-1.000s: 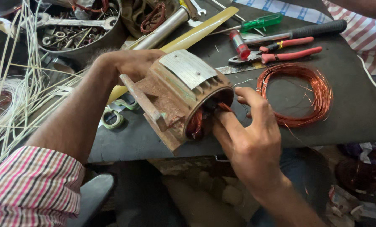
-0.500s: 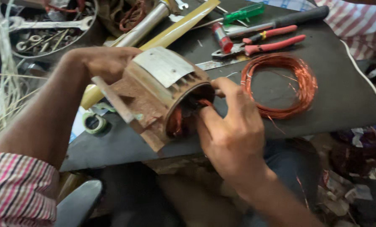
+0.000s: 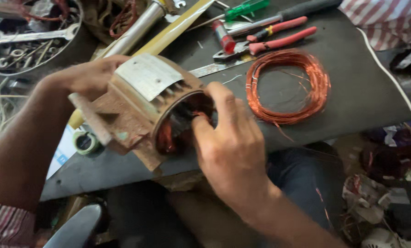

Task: The person winds copper wire into a coil and inserts it into the slots of a motor stator. They then cut a strip of insulating tape with scissors and place it on the workbench.

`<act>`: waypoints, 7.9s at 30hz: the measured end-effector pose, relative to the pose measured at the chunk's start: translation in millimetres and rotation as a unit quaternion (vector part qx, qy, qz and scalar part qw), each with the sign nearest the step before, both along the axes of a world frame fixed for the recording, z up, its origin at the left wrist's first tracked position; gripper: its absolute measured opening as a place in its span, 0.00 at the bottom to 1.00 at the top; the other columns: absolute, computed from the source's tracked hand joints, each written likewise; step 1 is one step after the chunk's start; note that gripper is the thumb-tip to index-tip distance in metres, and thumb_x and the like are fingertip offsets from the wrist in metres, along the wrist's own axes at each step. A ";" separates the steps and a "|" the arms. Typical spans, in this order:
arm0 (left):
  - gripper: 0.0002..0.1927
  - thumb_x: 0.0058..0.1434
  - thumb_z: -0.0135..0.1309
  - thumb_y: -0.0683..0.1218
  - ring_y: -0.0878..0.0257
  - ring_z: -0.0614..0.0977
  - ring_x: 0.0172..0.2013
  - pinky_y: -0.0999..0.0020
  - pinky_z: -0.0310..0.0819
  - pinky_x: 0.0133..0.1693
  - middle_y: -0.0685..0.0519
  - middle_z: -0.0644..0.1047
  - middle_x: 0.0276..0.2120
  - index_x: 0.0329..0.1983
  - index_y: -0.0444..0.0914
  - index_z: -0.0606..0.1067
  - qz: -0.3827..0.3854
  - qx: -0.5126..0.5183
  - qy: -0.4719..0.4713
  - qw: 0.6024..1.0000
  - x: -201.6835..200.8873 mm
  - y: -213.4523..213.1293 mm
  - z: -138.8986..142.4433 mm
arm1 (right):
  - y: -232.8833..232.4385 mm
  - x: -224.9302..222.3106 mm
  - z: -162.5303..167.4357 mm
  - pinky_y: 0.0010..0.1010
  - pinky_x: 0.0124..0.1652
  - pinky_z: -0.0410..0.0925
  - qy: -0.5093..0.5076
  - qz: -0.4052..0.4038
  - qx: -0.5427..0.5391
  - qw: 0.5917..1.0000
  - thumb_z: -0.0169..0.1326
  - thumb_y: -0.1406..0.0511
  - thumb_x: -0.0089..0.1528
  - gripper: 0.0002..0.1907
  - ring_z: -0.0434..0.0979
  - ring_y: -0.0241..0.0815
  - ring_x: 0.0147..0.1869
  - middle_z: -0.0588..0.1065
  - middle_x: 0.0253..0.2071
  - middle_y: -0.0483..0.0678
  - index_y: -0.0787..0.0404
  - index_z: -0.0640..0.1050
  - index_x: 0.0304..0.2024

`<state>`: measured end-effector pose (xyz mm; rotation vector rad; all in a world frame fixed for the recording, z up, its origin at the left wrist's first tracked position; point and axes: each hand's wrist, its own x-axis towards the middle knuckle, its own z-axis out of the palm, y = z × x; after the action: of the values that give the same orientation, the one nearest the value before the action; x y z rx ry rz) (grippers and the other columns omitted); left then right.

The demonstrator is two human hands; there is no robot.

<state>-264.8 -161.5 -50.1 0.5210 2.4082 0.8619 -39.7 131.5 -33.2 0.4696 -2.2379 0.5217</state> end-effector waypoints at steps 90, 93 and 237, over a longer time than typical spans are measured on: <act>0.50 0.51 0.63 0.62 0.53 0.67 0.66 0.56 0.61 0.64 0.45 0.67 0.68 0.74 0.39 0.61 -0.160 0.031 0.073 0.984 -23.3 0.7 -28.2 | 6.9 -10.2 -13.1 0.42 0.47 0.70 -0.013 0.055 -0.033 0.998 0.67 0.69 0.56 0.10 0.76 0.52 0.48 0.73 0.46 0.53 0.64 0.79 0.37; 0.51 0.48 0.63 0.64 0.53 0.70 0.66 0.54 0.64 0.63 0.46 0.70 0.66 0.74 0.42 0.61 -0.066 0.027 0.055 0.996 -20.1 -3.5 -35.5 | 5.3 -8.5 -10.3 0.40 0.45 0.70 -0.022 0.064 -0.050 0.996 0.66 0.70 0.57 0.09 0.75 0.50 0.46 0.73 0.45 0.52 0.64 0.79 0.38; 0.09 0.61 0.56 0.43 0.60 0.85 0.28 0.64 0.83 0.31 0.48 0.84 0.32 0.42 0.34 0.79 0.140 0.354 -0.273 0.883 31.6 66.5 -9.1 | 63.0 -16.0 82.9 0.20 0.35 0.70 0.149 -0.050 -0.447 0.881 0.62 0.70 0.68 0.15 0.76 0.28 0.32 0.78 0.37 0.48 0.66 0.79 0.57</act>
<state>-233.3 -95.0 -59.2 0.1319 1.6195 1.7663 -55.7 194.5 49.6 -0.0559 -1.4929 1.2391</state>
